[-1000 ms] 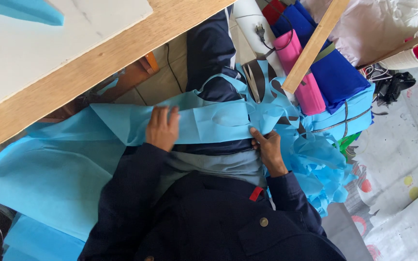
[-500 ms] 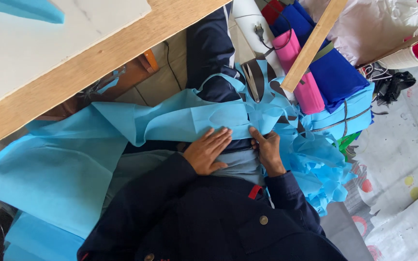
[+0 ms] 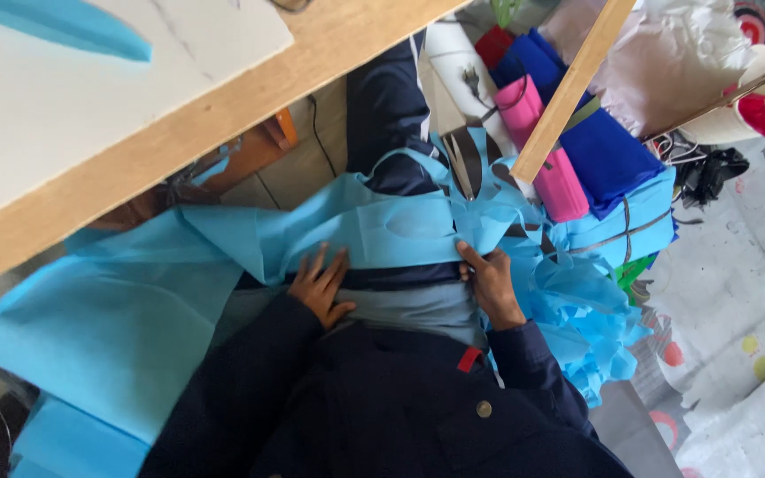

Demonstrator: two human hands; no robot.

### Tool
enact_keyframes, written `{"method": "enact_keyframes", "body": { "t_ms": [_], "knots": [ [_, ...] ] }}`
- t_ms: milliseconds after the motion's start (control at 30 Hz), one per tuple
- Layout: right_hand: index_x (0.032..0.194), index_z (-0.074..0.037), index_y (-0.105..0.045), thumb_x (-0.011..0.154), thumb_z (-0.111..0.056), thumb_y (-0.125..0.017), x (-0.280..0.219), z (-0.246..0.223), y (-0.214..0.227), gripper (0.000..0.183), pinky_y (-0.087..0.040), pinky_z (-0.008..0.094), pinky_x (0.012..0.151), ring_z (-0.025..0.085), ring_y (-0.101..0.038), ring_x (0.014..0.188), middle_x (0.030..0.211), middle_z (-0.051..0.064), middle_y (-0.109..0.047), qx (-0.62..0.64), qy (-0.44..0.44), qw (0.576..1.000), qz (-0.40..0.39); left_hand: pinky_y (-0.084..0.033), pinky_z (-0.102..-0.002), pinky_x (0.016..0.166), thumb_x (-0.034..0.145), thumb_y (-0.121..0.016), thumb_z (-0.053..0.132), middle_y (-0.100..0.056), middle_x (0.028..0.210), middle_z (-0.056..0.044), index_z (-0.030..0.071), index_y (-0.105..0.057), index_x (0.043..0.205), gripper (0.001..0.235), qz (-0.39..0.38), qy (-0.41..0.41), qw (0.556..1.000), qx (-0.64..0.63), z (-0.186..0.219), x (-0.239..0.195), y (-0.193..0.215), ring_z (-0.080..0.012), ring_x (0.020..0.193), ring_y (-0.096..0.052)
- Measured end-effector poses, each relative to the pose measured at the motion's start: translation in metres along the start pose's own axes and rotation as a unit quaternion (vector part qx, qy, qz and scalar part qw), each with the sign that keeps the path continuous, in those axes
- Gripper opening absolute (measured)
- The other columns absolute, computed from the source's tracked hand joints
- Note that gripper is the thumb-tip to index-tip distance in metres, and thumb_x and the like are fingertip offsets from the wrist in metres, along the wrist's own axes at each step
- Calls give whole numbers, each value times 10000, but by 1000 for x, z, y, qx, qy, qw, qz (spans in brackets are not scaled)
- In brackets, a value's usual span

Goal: Cutting leaf-shaped pieces from blue fabric using scissors and organizing them on a table

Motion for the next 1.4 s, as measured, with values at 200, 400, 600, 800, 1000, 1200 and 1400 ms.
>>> {"method": "enact_keyframes", "body": {
  "t_ms": [200, 400, 600, 800, 1000, 1200, 1400],
  "knots": [
    [698, 37, -506, 773, -57, -685, -28, -38, -34, 215, -493, 233, 373, 158, -563, 415, 539, 92, -539, 71, -40, 996, -29, -582, -265, 584, 857, -489, 371, -593, 893, 48, 167, -580, 1033, 285, 139, 277, 911, -272, 19, 12, 37, -134, 750, -652],
    [737, 10, -514, 804, -71, -657, -32, -39, -44, 178, -528, 239, 445, 163, -595, 481, 597, 76, -564, 150, -38, 986, -67, -484, -434, 880, 898, -469, 269, -519, 1204, -207, 50, -392, 1280, 448, -53, 306, 319, -895, 86, 60, -32, -339, 1068, -536],
    [721, -13, -547, 773, -52, -674, -31, -43, -40, 142, -514, 240, 432, 153, -586, 483, 576, 69, -569, 158, -5, 986, -62, -367, -506, 997, 884, -506, 296, -538, 1187, -162, 35, -534, 1136, 364, 194, 334, 152, -910, 19, 74, -34, -337, 1108, -504],
    [663, -60, -566, 762, -5, -668, -17, -76, -31, 152, -439, 221, 459, 151, -546, 479, 558, 53, -540, 172, 98, 980, -26, -349, -504, 1012, 886, -536, 218, -518, 1237, -99, 112, -531, 1168, 301, 288, 320, 336, -838, -49, 94, -26, -284, 1152, -485],
    [729, -98, -547, 811, -42, -622, -11, -87, -20, 124, -366, 226, 530, 131, -489, 618, 644, 7, -502, 249, 132, 957, -70, -410, -513, 955, 877, -525, 328, -525, 1234, -78, 156, -496, 1218, 383, 236, 323, 498, -770, -35, 109, 21, -285, 1138, -498],
    [622, -114, -546, 793, -73, -608, 5, -9, 24, 186, -358, 210, 529, 139, -497, 678, 633, -5, -475, 422, -58, 904, -23, -375, -550, 970, 893, -504, 328, -513, 1226, -129, 85, -445, 1241, 428, 223, 400, 514, -725, -55, 59, -34, -360, 1130, -472],
    [1397, -89, 4, 873, -133, -547, -2, 22, 64, 762, -352, 276, 579, 143, -409, 802, 1121, 71, -294, 263, -38, 962, 55, -401, -588, 944, 891, -523, 326, -460, 1251, -169, 77, -336, 1290, 506, 224, 441, 528, -691, -44, 59, -14, -423, 1134, -428]
  ]
}}
Point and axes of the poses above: each hand's wrist, its own x-axis towards the middle knuckle, its own y-axis out of the back of the hand, z = x × y, the point moved 7 cm from there along x, towards the middle knuckle
